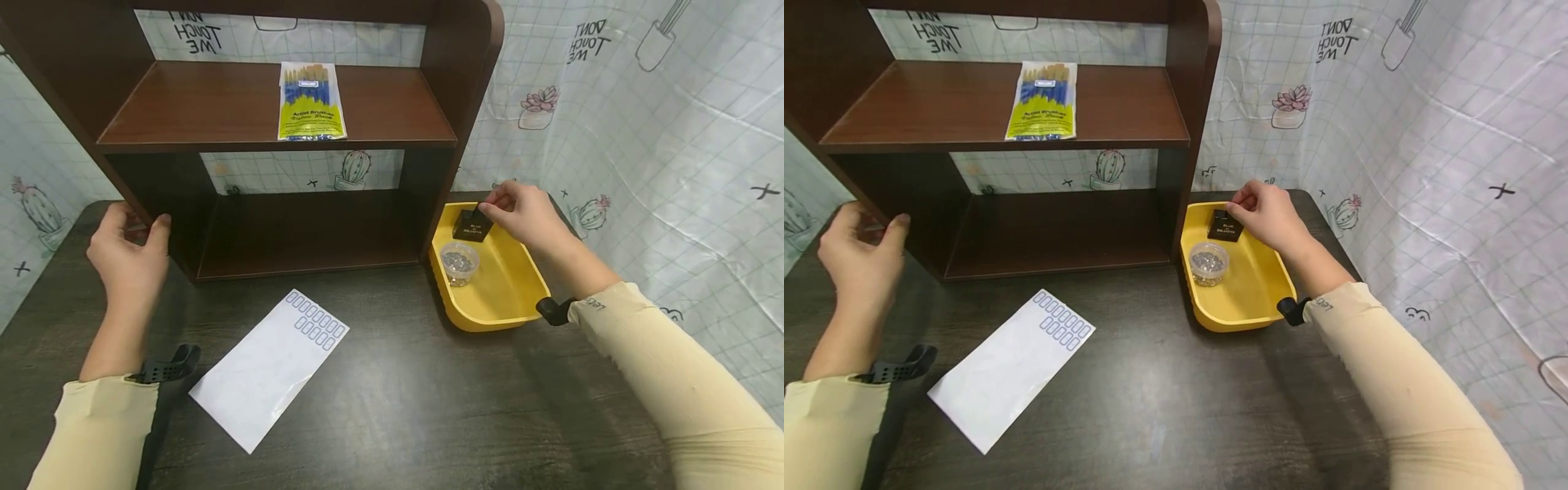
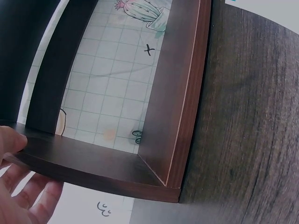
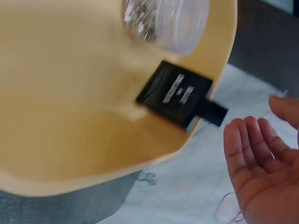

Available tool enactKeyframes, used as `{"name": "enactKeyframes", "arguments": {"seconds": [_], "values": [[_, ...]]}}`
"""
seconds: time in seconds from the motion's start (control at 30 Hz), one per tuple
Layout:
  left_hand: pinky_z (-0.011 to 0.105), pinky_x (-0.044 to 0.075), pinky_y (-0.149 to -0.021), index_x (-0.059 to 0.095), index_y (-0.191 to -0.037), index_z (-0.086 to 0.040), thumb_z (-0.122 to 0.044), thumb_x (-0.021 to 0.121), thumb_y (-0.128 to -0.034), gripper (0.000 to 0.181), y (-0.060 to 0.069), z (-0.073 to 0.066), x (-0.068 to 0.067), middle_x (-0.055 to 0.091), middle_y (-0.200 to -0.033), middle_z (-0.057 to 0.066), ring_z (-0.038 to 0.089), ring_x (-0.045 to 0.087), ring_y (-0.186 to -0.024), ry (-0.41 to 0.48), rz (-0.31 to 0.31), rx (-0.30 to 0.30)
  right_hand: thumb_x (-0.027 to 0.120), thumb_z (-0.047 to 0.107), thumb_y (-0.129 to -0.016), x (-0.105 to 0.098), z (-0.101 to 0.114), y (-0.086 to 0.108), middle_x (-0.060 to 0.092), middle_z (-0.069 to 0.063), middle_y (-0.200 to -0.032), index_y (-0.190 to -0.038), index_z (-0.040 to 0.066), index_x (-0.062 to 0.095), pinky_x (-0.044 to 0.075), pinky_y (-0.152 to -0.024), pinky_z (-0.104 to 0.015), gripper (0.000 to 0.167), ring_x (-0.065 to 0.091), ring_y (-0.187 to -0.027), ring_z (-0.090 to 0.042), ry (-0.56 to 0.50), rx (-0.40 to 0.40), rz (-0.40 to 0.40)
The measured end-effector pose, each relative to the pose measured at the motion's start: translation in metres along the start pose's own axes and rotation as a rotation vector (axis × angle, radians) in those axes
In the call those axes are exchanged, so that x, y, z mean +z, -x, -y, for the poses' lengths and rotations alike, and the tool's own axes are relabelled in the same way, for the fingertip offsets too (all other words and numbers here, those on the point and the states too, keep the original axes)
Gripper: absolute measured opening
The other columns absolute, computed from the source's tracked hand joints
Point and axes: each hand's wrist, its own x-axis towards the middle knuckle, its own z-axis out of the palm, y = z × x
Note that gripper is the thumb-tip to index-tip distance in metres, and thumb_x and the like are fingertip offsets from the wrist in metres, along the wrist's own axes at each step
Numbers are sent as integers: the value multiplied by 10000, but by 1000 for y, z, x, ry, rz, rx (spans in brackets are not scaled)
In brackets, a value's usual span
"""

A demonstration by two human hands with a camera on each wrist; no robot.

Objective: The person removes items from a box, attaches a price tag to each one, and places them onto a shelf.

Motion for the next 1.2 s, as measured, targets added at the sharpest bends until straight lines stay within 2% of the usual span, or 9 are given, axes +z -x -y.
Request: {"name": "enactKeyframes", "arguments": {"seconds": [0.1, 0.23, 0.33, 0.43, 0.53, 0.7, 0.9, 1.07, 1.2], "values": [[129, 386, -753, 715, -1170, -113, -251, 663, -995, 229, 1, 1, 0, 484, -876, -383, -154, 498, -814, -5, -3, 1, 653, 307, -1025, 0, -12, -7, 724, -238, -1151, -1167, 9, 650, 501, -754, -250, 331, 679, -971, -283, 11, 42, 38], [134, 380, -761, 708, -1244, -87, -264, 652, -1006, 301, 1, 2, 0, 466, -894, -394, -161, 486, -841, -24, -4, 1, 646, 309, -1027, 3, -23, -17, 675, -282, -1233, -1244, -31, 597, 537, -905, -433, 406, 661, -1101, -388, 10, 68, 88], [136, 380, -765, 709, -1251, -98, -272, 649, -1008, 305, 2, 3, -1, 465, -900, -396, -163, 485, -847, -28, -2, 2, 642, 267, -1028, 7, -28, -25, 634, -325, -1296, -1308, -74, 560, 507, -1016, -547, 449, 626, -1182, -445, 22, 74, 140], [133, 385, -766, 712, -1224, -93, -262, 655, -1003, 284, 2, 3, -1, 472, -890, -391, -163, 489, -838, -20, 2, 6, 632, 219, -1029, 10, -33, -32, 584, -355, -1367, -1384, -107, 506, 460, -1097, -587, 498, 576, -1269, -481, 47, 90, 206], [129, 388, -760, 714, -1187, -95, -249, 663, -994, 252, 1, 3, 0, 479, -876, -386, -158, 494, -822, -9, 6, 11, 630, 207, -1025, 12, -36, -36, 552, -367, -1400, -1428, -117, 462, 434, -1126, -606, 544, 541, -1306, -499, 90, 121, 256], [130, 387, -765, 712, -1197, -96, -253, 664, -991, 264, 0, 2, 2, 477, -879, -378, -149, 492, -825, -11, 16, 3, 644, 180, -1006, 16, -38, -38, 572, -385, -1366, -1388, -143, 491, 442, -1110, -611, 523, 562, -1268, -511, 143, 120, 273], [145, 385, -778, 707, -1207, -107, -270, 659, -996, 271, 2, 2, 1, 479, -889, -374, -134, 492, -848, -10, 20, -7, 672, 150, -989, 23, -39, -40, 647, -343, -1171, -1181, -103, 576, 496, -930, -566, 332, 618, -1037, -452, 173, 85, 263], [141, 389, -756, 713, -1175, -128, -261, 664, -990, 232, 1, 1, 0, 488, -884, -376, -140, 502, -834, -3, 17, 7, 673, 129, -986, 25, -39, -39, 644, -350, -1179, -1220, -114, 570, 501, -930, -570, 352, 624, -1041, -455, 204, 70, 270], [145, 388, -746, 712, -1197, -125, -269, 660, -996, 253, 0, -1, -2, 481, -893, -379, -141, 499, -842, -12, 20, 6, 681, 126, -982, 26, -40, -39, 658, -325, -1110, -1178, -105, 594, 497, -883, -548, 315, 621, -981, -428, 210, 39, 254]]}}
